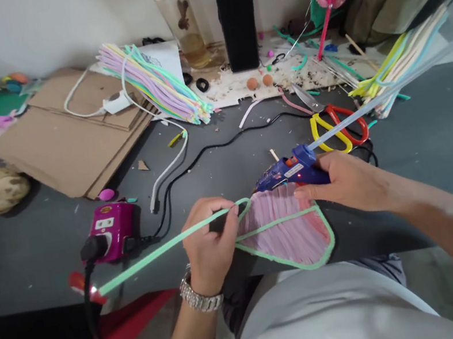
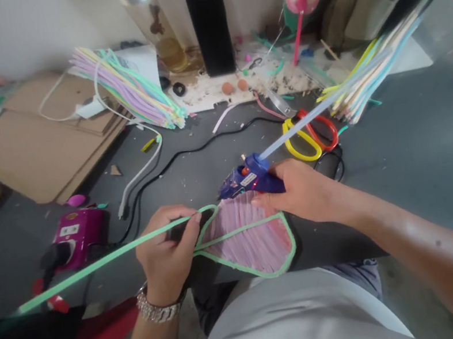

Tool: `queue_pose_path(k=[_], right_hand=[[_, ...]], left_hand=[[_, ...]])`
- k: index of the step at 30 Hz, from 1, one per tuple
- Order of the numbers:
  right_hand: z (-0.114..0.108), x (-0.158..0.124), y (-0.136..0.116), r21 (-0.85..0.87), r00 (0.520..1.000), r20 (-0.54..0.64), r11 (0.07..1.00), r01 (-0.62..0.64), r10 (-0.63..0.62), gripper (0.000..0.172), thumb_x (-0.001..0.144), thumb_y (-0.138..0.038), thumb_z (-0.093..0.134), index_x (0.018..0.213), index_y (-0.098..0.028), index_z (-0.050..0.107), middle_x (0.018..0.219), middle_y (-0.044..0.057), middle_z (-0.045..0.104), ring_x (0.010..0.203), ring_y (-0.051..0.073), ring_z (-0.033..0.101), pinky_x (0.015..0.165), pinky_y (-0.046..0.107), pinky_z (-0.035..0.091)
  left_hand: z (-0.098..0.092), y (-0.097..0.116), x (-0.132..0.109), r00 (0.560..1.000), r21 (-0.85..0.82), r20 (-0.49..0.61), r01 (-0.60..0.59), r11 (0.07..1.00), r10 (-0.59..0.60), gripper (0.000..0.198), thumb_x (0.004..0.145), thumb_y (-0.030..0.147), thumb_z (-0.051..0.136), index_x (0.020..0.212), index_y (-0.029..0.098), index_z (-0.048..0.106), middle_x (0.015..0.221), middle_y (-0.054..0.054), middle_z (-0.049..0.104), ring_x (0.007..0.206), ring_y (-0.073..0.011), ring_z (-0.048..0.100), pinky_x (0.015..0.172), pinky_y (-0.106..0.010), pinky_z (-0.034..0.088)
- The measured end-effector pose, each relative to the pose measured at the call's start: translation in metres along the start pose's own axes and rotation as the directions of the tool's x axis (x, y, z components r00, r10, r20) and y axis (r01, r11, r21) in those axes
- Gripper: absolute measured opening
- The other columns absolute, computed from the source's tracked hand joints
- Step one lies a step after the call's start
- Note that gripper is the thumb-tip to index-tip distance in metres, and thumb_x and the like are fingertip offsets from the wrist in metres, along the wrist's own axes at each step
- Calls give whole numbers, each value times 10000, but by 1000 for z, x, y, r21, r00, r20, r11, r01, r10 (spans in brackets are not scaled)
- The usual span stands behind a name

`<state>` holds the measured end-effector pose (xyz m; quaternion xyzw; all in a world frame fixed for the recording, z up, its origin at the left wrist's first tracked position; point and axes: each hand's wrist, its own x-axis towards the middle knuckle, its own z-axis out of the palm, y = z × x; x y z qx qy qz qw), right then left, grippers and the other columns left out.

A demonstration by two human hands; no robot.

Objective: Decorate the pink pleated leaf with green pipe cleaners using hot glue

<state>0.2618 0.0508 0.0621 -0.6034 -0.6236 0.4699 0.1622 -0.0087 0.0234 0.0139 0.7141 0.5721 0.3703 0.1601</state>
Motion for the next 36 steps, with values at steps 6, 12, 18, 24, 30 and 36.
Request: queue_pose_path(k=[6, 12, 18, 24, 30, 36], right_hand=[[-3, 4, 2, 159, 987, 131, 981, -108, 88, 314, 710, -431, 805, 953, -234, 775, 881, -5, 762, 772, 204, 659, 719, 313, 516], [-8, 4, -4, 244, 967, 216, 952, -186, 134, 286, 695, -415, 798, 825, -185, 688, 655, -3, 674, 559, 131, 545, 540, 261, 429], [-8, 5, -14, 61, 969, 219, 989, -132, 115, 233, 753, -396, 740, 736, -207, 604, 594, -14, 644, 513, 124, 522, 498, 254, 393], [-6, 7, -21, -129, 977, 213, 992, 3, 25, 282, 797, -434, 677, 676, -197, 584, 582, -22, 606, 524, 126, 526, 519, 259, 363], [-4, 9, -25, -183, 969, 247, 981, 57, -10, 273, 814, -422, 647, 684, -192, 580, 590, -34, 568, 541, 116, 474, 527, 262, 317], [-3, 11, -31, -209, 968, 249, 975, 81, -28, 235, 833, -387, 635, 716, -188, 588, 636, -24, 610, 573, 120, 498, 535, 256, 335]], left_hand=[[1, -2, -1, 1000, -17, -6, -10, 1000, 9, 71, 894, 195, 634, 824, 205, 642, 821, -15, 693, 789, -164, 665, 769, -292, 532], [1, -2, 0, 998, -58, -26, -51, 997, 49, 71, 874, 152, 645, 818, 196, 637, 801, -1, 680, 765, -148, 652, 748, -270, 515], [1, -6, -2, 998, -73, -26, -57, 996, 55, 63, 873, 153, 653, 827, 194, 642, 796, 1, 670, 757, -144, 641, 733, -260, 501], [2, -6, -2, 997, -73, -25, -70, 995, 68, 77, 876, 147, 650, 817, 195, 635, 781, 10, 657, 745, -136, 631, 721, -252, 492], [2, -8, -4, 998, -78, -24, -54, 995, 52, 67, 870, 146, 654, 827, 196, 641, 788, 10, 657, 749, -138, 627, 720, -255, 487], [1, -7, -3, 999, -80, -22, -51, 996, 49, 78, 872, 150, 650, 812, 198, 636, 774, 11, 651, 739, -138, 622, 721, -258, 486]])
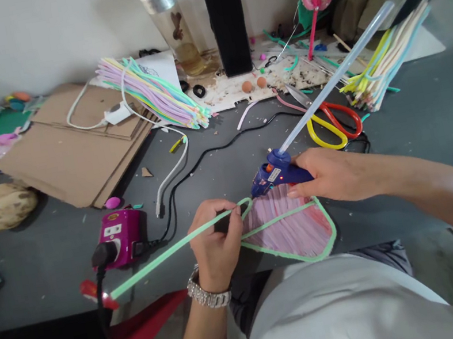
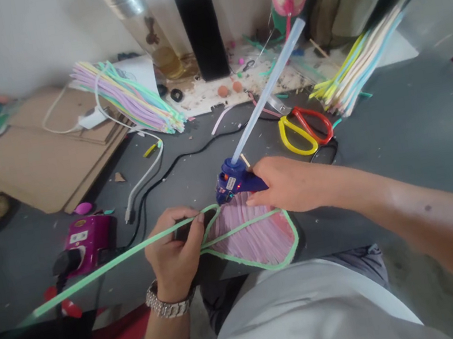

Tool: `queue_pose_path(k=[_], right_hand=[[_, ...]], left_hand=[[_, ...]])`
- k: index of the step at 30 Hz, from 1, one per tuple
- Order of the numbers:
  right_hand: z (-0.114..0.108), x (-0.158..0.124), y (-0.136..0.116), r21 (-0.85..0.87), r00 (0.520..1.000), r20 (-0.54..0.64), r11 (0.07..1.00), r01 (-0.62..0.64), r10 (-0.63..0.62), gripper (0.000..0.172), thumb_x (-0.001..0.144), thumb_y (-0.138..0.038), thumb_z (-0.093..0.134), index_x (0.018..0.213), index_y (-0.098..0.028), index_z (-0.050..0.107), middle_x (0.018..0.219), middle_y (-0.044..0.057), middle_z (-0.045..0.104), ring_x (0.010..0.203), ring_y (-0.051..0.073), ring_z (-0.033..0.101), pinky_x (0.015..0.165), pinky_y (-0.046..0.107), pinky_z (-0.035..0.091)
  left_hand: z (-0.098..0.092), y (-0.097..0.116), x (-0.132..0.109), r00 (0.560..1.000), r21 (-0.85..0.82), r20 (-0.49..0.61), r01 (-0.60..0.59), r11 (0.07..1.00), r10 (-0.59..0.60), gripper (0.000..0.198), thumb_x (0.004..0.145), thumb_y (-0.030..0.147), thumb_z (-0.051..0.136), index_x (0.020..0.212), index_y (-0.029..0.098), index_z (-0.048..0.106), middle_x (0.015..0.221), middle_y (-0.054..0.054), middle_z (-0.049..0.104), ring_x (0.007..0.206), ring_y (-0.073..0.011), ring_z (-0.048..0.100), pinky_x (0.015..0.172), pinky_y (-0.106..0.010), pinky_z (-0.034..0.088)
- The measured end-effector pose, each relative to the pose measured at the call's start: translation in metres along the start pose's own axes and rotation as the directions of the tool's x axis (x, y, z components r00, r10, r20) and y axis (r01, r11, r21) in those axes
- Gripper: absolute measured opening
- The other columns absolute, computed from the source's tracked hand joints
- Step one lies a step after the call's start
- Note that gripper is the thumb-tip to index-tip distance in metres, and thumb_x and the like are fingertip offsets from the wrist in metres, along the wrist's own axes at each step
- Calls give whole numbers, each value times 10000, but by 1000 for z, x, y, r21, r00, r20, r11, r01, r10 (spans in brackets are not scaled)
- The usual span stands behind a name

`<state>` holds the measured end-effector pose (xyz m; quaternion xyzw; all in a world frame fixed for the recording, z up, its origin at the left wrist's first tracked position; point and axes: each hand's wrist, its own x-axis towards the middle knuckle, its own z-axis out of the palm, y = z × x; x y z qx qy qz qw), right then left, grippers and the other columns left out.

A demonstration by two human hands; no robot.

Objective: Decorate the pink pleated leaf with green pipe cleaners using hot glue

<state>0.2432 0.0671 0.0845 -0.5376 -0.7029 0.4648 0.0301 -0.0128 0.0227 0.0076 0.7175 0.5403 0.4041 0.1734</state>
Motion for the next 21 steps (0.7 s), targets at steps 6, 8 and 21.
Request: queue_pose_path(k=[6, 8, 21], right_hand=[[0, 1, -3, -12, 999, 35, 1000, -21, 21, 190, 847, -368, 630, 820, -181, 634, 678, -3, 671, 592, 141, 552, 545, 262, 359], [0, 1, -3, -23, 999, 30, 1000, -19, 20, 186, 850, -363, 627, 851, -178, 647, 703, 9, 692, 622, 156, 581, 569, 267, 381], [-5, 2, 1, -86, 999, 30, 996, -25, 28, 217, 879, -405, 615, 868, -188, 630, 745, 29, 726, 655, 177, 629, 591, 269, 404]], left_hand=[[0, 0, -1, 1000, 5, 3, 5, 1000, -5, 77, 877, 160, 649, 812, 199, 641, 776, 8, 656, 740, -143, 627, 721, -263, 490], [0, 0, -1, 1000, 5, -1, 5, 1000, -5, 79, 878, 162, 650, 809, 199, 639, 773, 7, 655, 738, -143, 627, 721, -263, 492], [0, 3, 2, 1000, 12, -7, -10, 1000, 10, 81, 875, 171, 640, 801, 202, 635, 764, 9, 662, 738, -148, 638, 721, -267, 499]])
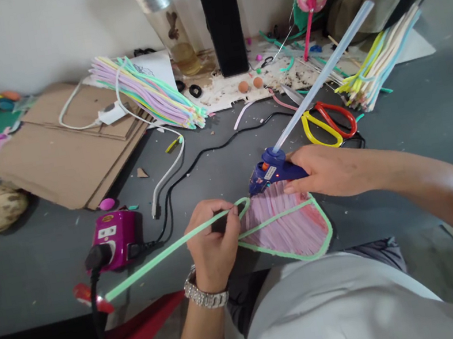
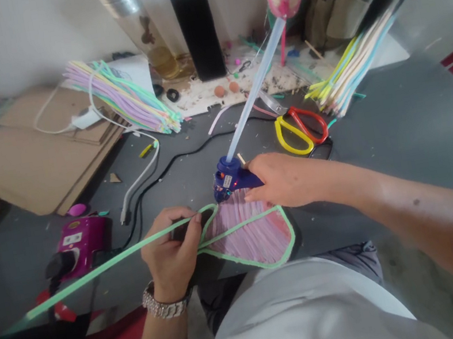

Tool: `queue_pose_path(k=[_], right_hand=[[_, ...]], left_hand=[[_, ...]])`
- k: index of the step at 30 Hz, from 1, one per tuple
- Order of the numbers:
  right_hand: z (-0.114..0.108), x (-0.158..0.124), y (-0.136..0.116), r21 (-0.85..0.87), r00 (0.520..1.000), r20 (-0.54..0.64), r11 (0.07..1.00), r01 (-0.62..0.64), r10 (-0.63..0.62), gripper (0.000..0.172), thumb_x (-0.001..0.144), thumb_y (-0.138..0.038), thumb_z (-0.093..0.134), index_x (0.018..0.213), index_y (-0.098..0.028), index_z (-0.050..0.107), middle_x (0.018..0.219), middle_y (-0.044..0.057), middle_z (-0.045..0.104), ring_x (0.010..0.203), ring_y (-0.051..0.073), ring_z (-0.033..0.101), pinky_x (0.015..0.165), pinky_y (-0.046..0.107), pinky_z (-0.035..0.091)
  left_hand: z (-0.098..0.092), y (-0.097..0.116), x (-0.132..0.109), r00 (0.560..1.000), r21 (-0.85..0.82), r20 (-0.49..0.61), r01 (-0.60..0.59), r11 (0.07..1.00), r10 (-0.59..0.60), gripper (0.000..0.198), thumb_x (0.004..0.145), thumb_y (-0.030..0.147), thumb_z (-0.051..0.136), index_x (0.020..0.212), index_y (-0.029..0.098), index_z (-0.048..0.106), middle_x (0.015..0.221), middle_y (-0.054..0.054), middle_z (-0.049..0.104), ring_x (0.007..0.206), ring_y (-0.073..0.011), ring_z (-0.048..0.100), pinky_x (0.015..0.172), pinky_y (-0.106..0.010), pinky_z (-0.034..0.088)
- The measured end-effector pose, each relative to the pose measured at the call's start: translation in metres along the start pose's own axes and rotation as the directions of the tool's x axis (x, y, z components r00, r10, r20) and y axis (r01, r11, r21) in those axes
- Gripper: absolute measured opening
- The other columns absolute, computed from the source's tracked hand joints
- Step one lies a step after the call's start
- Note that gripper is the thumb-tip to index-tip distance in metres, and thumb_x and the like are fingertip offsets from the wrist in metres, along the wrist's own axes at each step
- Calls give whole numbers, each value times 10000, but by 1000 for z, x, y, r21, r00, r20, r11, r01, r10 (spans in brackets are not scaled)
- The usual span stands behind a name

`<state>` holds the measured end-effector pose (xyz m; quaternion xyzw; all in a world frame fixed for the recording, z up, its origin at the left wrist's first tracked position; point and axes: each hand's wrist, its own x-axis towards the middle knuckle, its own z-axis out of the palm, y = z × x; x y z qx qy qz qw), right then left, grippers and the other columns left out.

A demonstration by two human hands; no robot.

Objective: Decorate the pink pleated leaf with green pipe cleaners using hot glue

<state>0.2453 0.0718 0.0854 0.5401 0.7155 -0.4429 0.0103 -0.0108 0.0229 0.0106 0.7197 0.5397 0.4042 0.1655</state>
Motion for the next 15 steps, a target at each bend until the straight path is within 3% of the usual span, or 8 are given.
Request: queue_pose_path(k=[15], right_hand=[[-2, -1, 1, -25, 997, -75, 999, 26, -28, 218, 864, -388, 653, 845, -172, 660, 682, -4, 617, 583, 130, 475, 573, 263, 324]], left_hand=[[-1, 0, 0, 1000, 14, 8, -5, 1000, 5, 88, 867, 157, 644, 793, 202, 630, 768, 3, 666, 737, -150, 636, 723, -274, 502]])
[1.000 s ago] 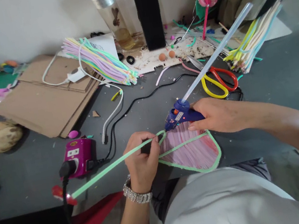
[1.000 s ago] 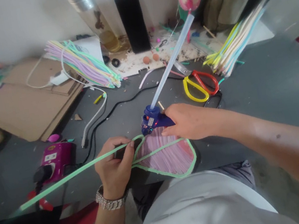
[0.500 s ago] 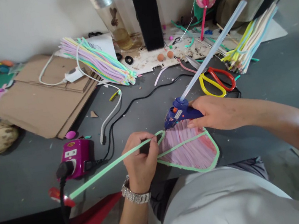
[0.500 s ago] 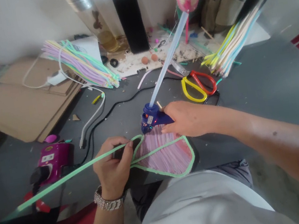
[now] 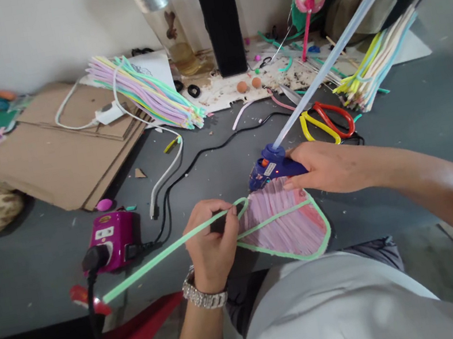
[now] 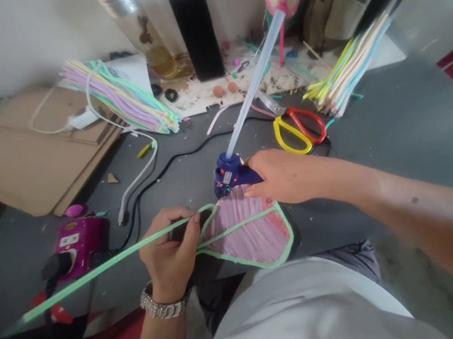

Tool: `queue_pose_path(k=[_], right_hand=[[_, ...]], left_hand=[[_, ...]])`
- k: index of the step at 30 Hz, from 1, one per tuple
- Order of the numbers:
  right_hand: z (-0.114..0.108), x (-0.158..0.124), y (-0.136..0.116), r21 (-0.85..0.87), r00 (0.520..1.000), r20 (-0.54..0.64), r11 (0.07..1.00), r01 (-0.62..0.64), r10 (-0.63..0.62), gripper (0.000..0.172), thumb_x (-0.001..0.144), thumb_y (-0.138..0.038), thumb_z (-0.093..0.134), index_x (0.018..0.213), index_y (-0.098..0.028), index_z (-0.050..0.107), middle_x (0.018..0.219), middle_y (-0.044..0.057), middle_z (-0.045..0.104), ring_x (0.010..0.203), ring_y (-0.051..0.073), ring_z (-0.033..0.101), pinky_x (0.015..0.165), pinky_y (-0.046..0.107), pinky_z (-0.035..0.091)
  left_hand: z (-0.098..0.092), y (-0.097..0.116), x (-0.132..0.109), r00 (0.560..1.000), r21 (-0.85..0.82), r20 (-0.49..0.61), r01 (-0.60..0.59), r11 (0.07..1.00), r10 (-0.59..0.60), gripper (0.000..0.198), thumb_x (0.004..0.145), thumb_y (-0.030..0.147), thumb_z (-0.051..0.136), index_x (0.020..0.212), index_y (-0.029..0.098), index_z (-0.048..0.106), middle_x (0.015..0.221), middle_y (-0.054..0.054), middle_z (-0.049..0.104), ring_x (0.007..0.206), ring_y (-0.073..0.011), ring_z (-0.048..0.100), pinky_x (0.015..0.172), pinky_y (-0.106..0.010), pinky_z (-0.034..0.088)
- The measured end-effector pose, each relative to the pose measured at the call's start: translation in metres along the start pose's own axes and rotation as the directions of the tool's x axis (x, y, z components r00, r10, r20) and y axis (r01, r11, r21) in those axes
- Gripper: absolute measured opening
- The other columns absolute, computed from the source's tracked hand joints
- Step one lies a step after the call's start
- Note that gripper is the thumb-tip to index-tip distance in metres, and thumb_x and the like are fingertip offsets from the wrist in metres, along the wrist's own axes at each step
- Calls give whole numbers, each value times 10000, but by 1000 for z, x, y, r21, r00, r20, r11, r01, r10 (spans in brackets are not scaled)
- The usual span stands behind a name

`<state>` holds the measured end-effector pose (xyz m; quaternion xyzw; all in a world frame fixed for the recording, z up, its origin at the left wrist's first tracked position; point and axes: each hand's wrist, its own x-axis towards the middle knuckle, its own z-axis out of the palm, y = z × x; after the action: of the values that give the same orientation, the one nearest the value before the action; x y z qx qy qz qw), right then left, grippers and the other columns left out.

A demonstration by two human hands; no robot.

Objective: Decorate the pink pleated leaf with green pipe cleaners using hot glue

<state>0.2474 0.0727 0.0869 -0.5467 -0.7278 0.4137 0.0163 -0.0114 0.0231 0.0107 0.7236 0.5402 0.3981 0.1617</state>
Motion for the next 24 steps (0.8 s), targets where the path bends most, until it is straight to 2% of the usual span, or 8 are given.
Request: queue_pose_path(k=[7, 17, 24], right_hand=[[-4, 0, 1, -97, 1000, -17, 995, -13, 11, 282, 893, -444, 623, 864, -168, 673, 702, 12, 623, 615, 156, 501, 619, 273, 348], [-7, -1, 1, -133, 1000, -19, 991, 2, -5, 314, 907, -471, 604, 896, -165, 675, 783, 53, 676, 678, 183, 558, 629, 289, 369], [-10, -2, 2, -134, 999, -27, 991, -25, 22, 249, 901, -424, 626, 897, -177, 654, 875, 64, 706, 736, 199, 606, 670, 285, 395]], left_hand=[[0, 0, 0, 1000, -2, 2, -11, 1000, 11, 84, 869, 155, 645, 800, 201, 631, 772, 4, 669, 745, -150, 638, 726, -274, 495], [1, -2, -1, 1000, -15, 6, -1, 1000, 1, 85, 879, 173, 636, 800, 204, 631, 777, -1, 674, 752, -159, 642, 732, -284, 496], [1, -1, 0, 1000, -17, -7, -18, 1000, 18, 73, 873, 166, 633, 810, 205, 633, 780, -1, 681, 758, -159, 650, 742, -283, 503]])
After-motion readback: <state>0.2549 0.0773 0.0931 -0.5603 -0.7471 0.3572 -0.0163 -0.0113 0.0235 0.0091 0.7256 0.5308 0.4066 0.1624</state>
